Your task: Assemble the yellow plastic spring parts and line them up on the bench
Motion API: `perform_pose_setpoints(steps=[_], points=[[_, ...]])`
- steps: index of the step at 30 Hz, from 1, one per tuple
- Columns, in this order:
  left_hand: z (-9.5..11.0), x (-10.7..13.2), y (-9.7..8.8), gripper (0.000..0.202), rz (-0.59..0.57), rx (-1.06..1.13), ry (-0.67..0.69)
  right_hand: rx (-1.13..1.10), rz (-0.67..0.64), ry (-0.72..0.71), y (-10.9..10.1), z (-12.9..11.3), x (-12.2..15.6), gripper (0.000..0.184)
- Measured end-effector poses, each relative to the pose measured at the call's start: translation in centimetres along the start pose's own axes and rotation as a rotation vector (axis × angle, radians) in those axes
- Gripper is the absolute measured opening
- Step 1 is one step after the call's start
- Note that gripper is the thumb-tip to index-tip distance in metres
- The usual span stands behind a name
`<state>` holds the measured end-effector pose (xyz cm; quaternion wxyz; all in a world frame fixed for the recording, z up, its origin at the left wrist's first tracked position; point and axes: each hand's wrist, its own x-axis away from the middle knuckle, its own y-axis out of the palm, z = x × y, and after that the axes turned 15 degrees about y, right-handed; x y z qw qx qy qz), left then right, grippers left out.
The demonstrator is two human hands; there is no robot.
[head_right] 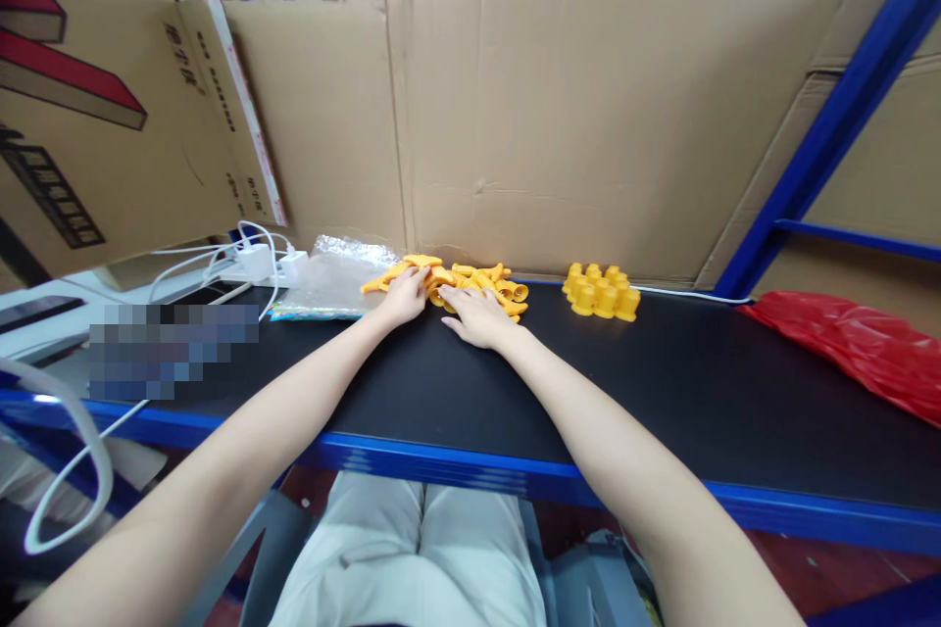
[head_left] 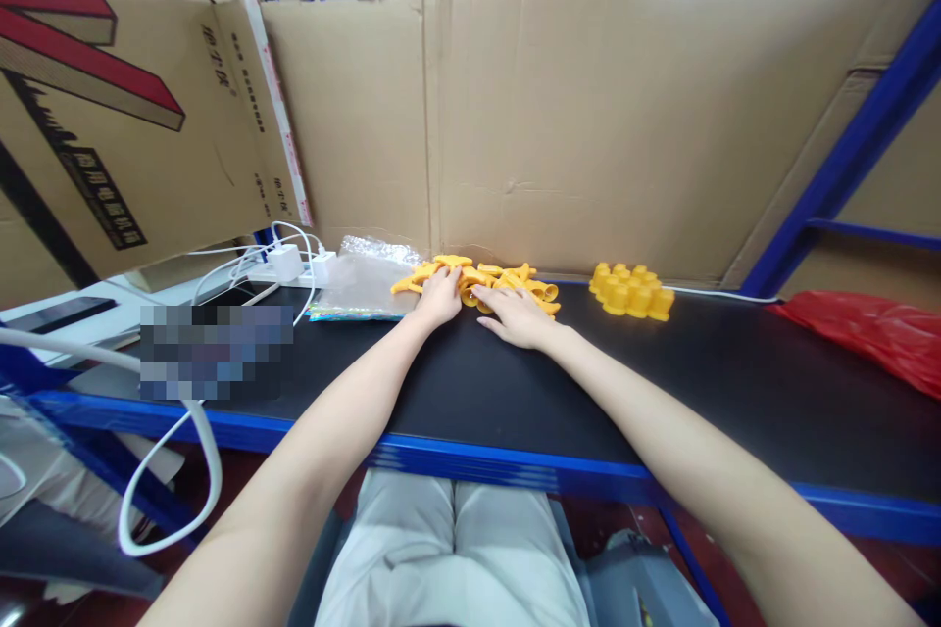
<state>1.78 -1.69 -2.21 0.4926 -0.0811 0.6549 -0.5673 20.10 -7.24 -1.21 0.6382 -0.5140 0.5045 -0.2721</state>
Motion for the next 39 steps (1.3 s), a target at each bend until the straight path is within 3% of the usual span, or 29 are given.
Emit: perform_pose_setpoints(steps=[10,18,28,33,39], points=[[0.6,0.0,-0.7,0.049,-0.049,-0.053,-0.023,0.126,0.105,0.098,0.3,-1.3,-0.5,0.046],[0.7,0.4,0.1,0.051,-0.114,-0.068,-0.047,0.193,0.224,0.109,-0.1,-1.5,-0.2,0.035],[-0.1,0.1,0.5,0.03,0.044,-0.007,0.032,0.225,0.228,0.203,0.2,-1.1,-0.5,0.027],[0.0,0.1,0.1,0.016,0.09,0.029,0.069,0.142,0.313,0.212,-0.1,-0.1,-0.6,0.023],[1.2,0.1,-0.6,0.021,0.032,0.045,0.061,-0.049,0.36,0.262,-0.1,1.6,-0.9,0.023]])
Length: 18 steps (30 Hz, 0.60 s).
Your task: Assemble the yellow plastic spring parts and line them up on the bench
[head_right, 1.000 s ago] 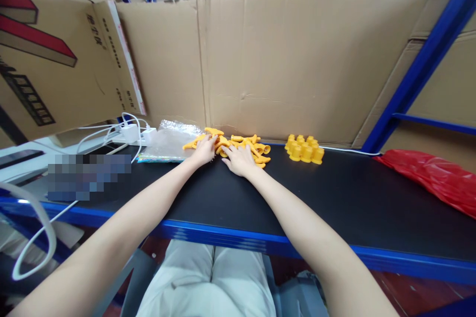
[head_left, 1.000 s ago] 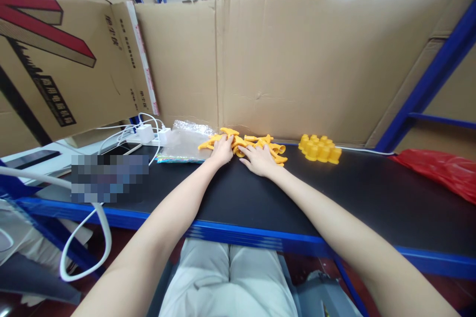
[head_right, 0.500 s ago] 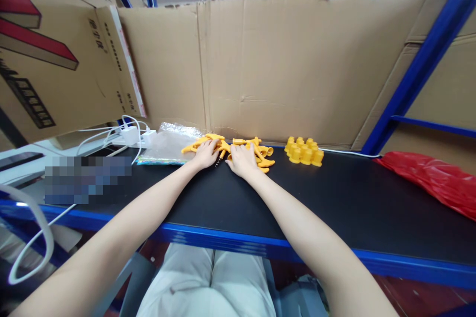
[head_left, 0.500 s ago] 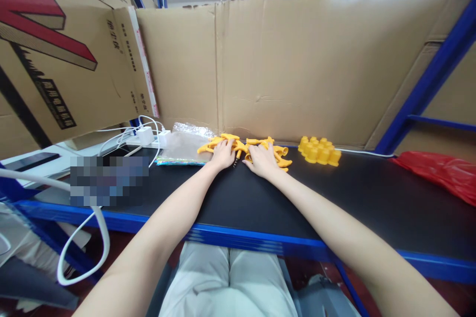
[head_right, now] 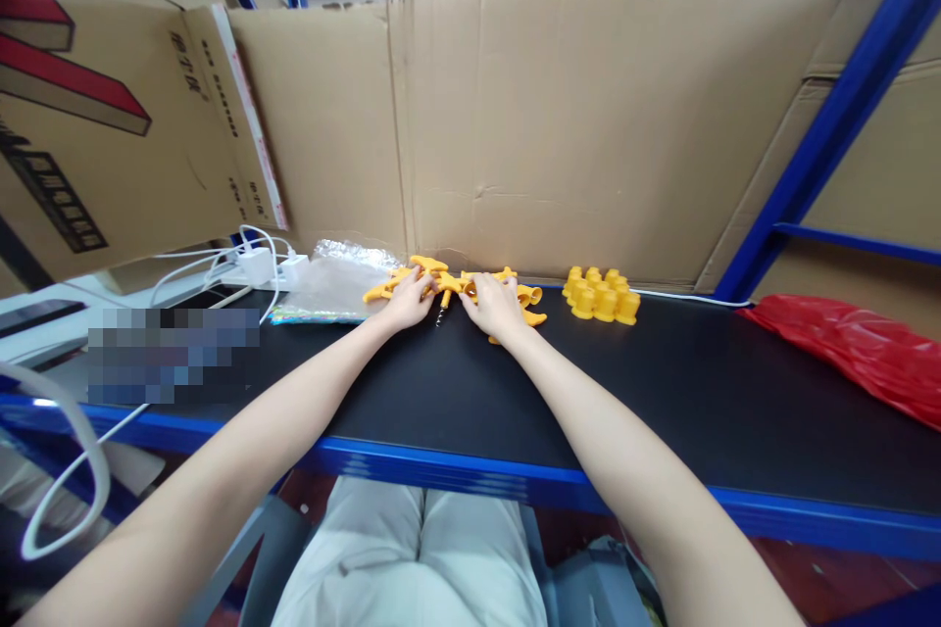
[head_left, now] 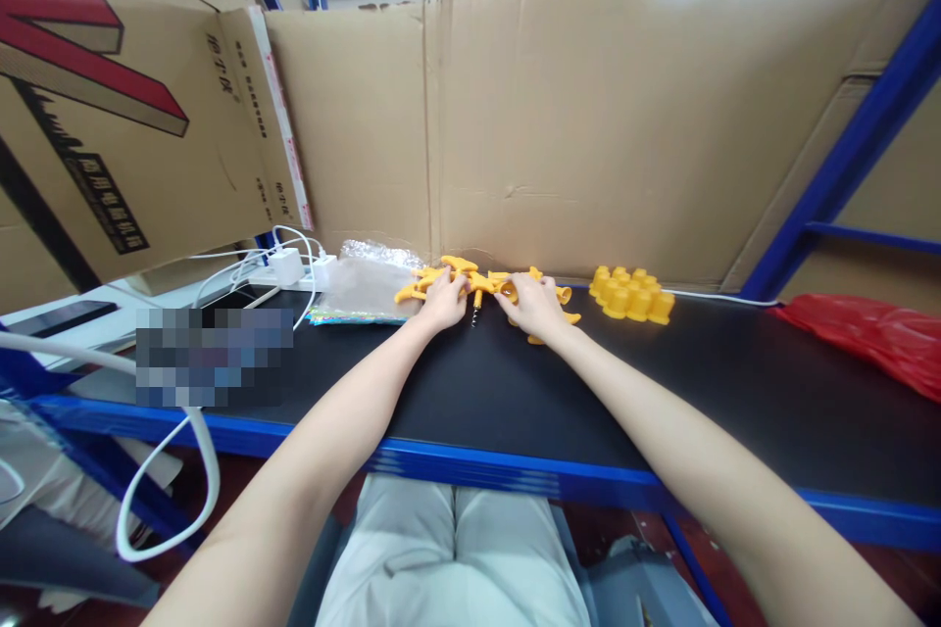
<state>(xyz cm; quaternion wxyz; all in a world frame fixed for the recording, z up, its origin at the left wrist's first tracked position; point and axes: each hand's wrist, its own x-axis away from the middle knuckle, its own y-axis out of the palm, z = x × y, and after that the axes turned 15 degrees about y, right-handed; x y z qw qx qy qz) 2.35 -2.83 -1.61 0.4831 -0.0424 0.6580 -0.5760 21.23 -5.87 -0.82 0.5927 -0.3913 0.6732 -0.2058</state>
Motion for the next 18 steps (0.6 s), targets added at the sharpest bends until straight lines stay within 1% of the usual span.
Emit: perform_pose_setpoints(steps=[2,5,8,13,16,18], points=[[0.4,0.0,-0.1,0.027,-0.055,-0.006,-0.019,-0.062,-0.01,0.005,-0.1,0.4,-0.2,0.023],[0.6,-0.1,0.1,0.036,-0.136,-0.04,-0.042,-0.121,-0.024,-0.036,-0.4,0.8,-0.5,0.023],[0.6,-0.2,0.7,0.04,-0.166,-0.073,-0.091,-0.184,-0.025,-0.054,-0.8,0.9,-0.8,0.022],[0.4,-0.3,1.4,0.045,-0.099,-0.075,-0.151,-0.343,-0.006,-0.02,-1.9,1.0,-1.2,0.016],[0.3,-0.3,1.4,0.044,-0.018,-0.07,-0.153,-0.438,0.05,0.042,-2.5,1.2,-1.6,0.01],[0.2,-0.2,1.4,0.042,0.027,-0.065,-0.126,-0.49,0.102,0.073,-2.8,1.4,-1.9,0.008]])
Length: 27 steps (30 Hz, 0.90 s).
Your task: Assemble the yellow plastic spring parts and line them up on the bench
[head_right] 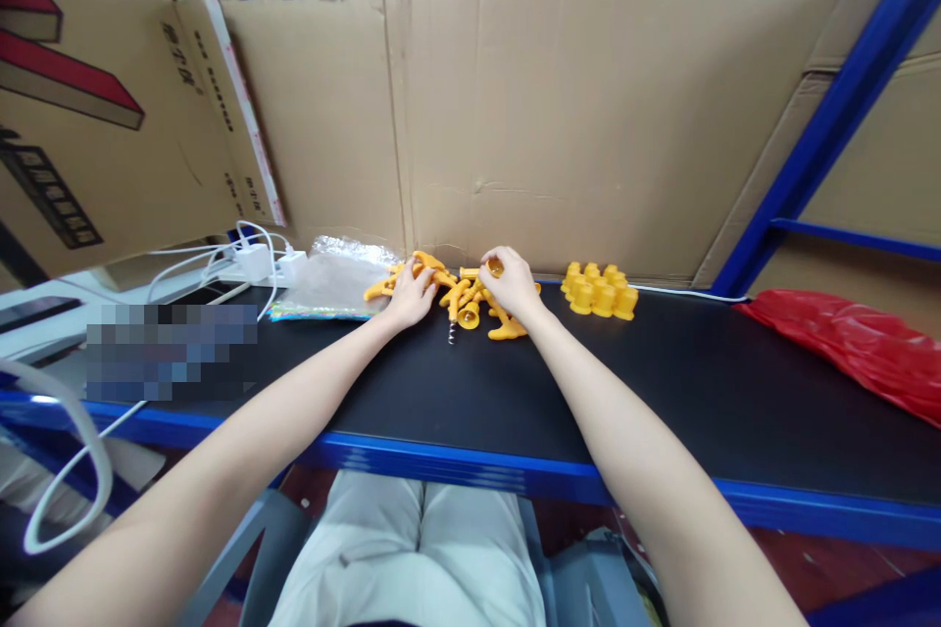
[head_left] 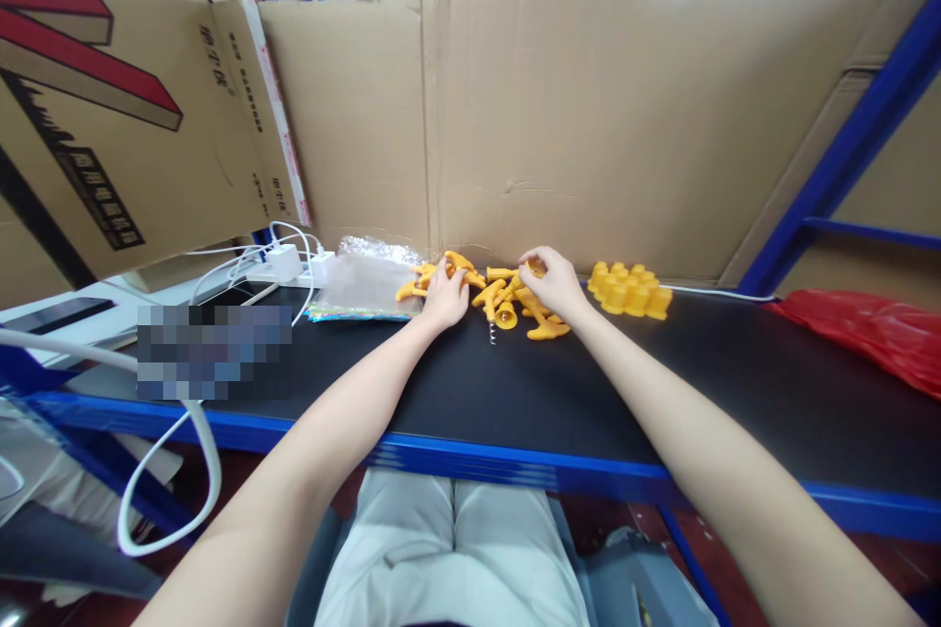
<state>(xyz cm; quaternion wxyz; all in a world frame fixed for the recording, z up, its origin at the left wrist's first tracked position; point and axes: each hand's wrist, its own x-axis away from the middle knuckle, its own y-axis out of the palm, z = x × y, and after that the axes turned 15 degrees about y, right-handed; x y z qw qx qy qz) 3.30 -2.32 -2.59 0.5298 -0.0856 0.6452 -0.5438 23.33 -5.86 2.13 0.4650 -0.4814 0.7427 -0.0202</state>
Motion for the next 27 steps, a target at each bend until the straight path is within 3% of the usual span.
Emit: perform_pose_setpoints(steps=[6,12,18,20,24,27], points=[[-0.3,0.0,0.2,0.047,-0.052,-0.021,0.026,-0.052,0.094,-0.051,-0.4,0.1,-0.3,0.007],[0.0,-0.1,-0.1,0.04,-0.043,-0.044,0.02,-0.034,0.063,-0.064,-0.3,0.0,-0.2,0.008],[1.1,0.0,-2.9,0.032,-0.033,-0.04,0.126,0.024,0.115,-0.031,-0.7,0.0,-0.3,0.006],[1.8,0.0,-4.1,0.029,-0.151,0.033,0.213,0.032,0.166,-0.013,-0.9,0.2,-0.5,0.006],[3.5,0.3,-5.6,0.032,-0.515,0.203,0.335,0.035,0.228,0.014,-1.3,0.6,-0.7,0.005],[4.5,0.7,-5.7,0.04,-0.621,0.165,0.381,0.027,0.233,0.027,-1.5,0.9,-0.8,0.004]])
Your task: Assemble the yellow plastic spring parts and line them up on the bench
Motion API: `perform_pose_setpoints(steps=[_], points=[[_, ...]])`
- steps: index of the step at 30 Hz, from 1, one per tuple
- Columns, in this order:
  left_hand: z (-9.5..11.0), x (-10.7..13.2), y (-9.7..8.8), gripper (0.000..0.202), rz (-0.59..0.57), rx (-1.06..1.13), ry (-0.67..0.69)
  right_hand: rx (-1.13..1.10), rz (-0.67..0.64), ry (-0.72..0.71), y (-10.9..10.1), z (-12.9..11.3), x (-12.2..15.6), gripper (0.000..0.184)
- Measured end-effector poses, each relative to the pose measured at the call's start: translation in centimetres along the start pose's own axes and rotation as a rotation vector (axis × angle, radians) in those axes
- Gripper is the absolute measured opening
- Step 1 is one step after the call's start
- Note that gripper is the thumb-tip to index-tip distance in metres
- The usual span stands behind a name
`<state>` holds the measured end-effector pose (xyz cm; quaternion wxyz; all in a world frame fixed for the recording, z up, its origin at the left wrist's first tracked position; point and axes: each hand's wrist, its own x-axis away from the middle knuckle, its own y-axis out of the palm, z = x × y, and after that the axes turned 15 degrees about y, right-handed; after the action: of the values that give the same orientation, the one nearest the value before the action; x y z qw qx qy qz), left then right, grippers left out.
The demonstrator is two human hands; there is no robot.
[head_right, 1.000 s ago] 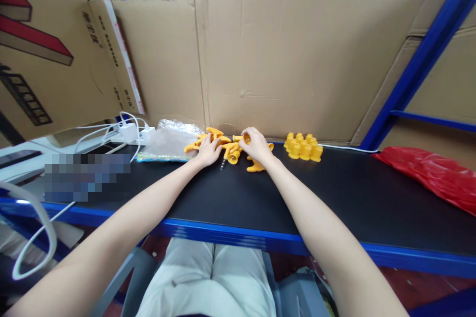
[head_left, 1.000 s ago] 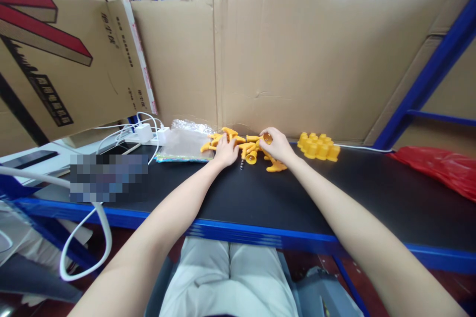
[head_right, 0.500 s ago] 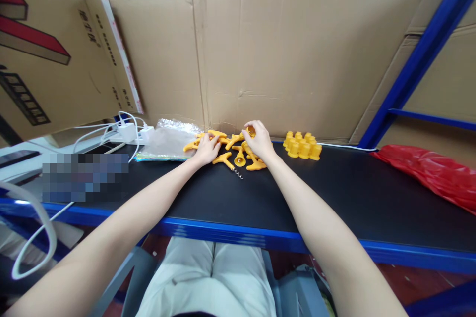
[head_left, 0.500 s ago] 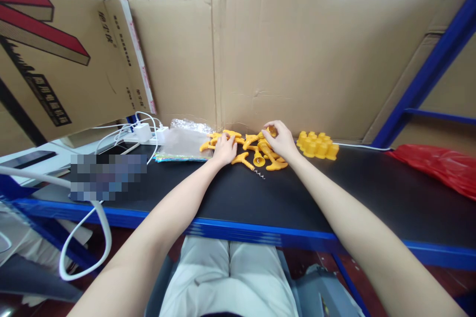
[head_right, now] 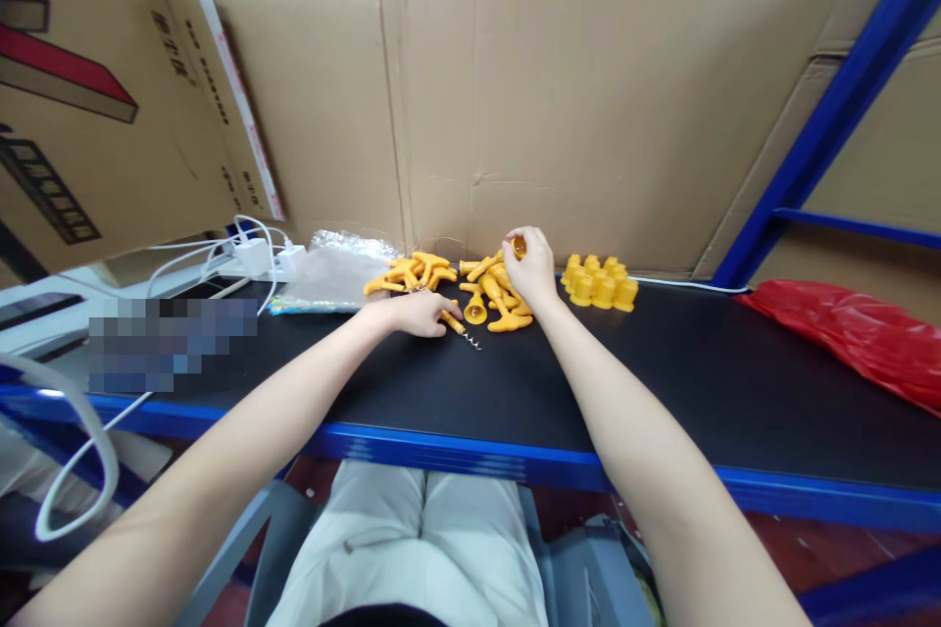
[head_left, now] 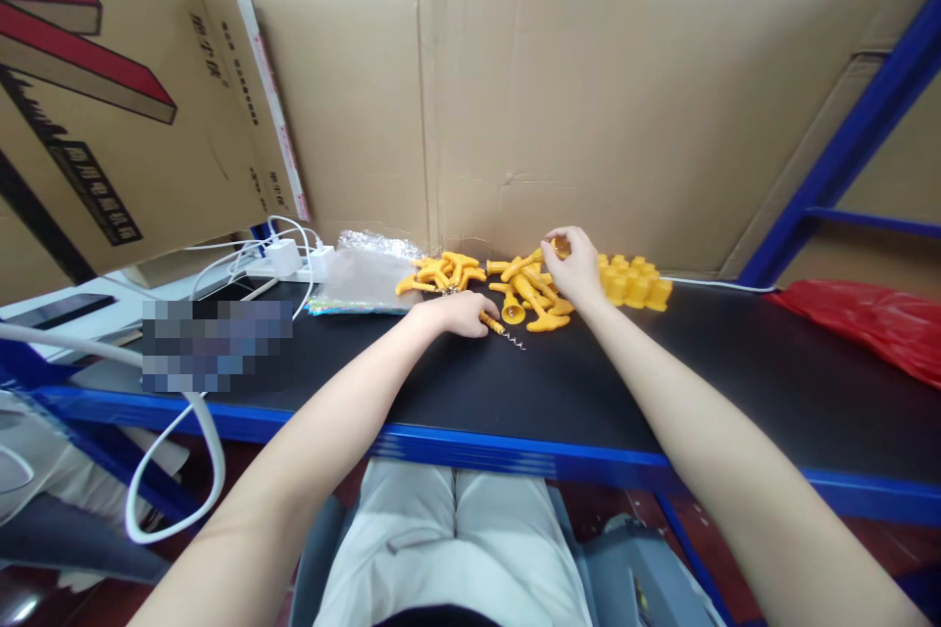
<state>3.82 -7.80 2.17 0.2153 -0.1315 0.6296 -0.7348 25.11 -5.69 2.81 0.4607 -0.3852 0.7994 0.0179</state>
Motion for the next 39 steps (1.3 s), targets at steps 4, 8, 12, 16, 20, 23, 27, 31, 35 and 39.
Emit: perform_pose_setpoints(steps=[4,8,12,16,20,23,27,31,35,39], points=[[0.1,0.0,0.3,0.029,0.063,-0.13,-0.033,-0.013,0.006,0.004,0.0,0.3,0.0,0.004],[-0.5,0.4,-0.3,0.033,0.226,-0.223,-0.054,-0.003,0.017,0.008,-0.1,0.3,-0.1,0.003],[-1.4,0.7,-1.2,0.037,0.429,-0.303,-0.128,-0.006,-0.003,0.002,-0.2,0.0,0.0,0.003],[-3.3,1.2,-1.2,0.041,0.519,-0.318,-0.177,-0.005,-0.013,-0.011,-0.2,-0.1,0.1,0.003],[-5.7,1.5,-0.2,0.046,0.453,-0.315,-0.196,0.019,-0.016,-0.017,-0.1,0.0,0.1,0.003],[-6.9,1.4,0.8,0.05,0.392,-0.285,-0.224,0.023,-0.021,-0.026,-0.1,0.1,0.1,0.003],[-7.6,1.1,1.8,0.049,0.421,-0.247,-0.285,0.007,-0.029,-0.038,-0.1,-0.1,0.2,0.004],[-8.1,0.7,2.2,0.044,0.497,-0.213,-0.342,-0.005,-0.046,-0.056,-0.1,-0.3,0.2,0.007],[-7.2,0.6,1.6,0.042,0.623,-0.229,-0.354,-0.022,-0.072,-0.104,0.1,-0.7,0.3,0.012],[-5.6,0.6,1.0,0.054,0.667,-0.16,-0.147,-0.063,-0.131,-0.163,0.4,-1.6,0.8,0.013]])
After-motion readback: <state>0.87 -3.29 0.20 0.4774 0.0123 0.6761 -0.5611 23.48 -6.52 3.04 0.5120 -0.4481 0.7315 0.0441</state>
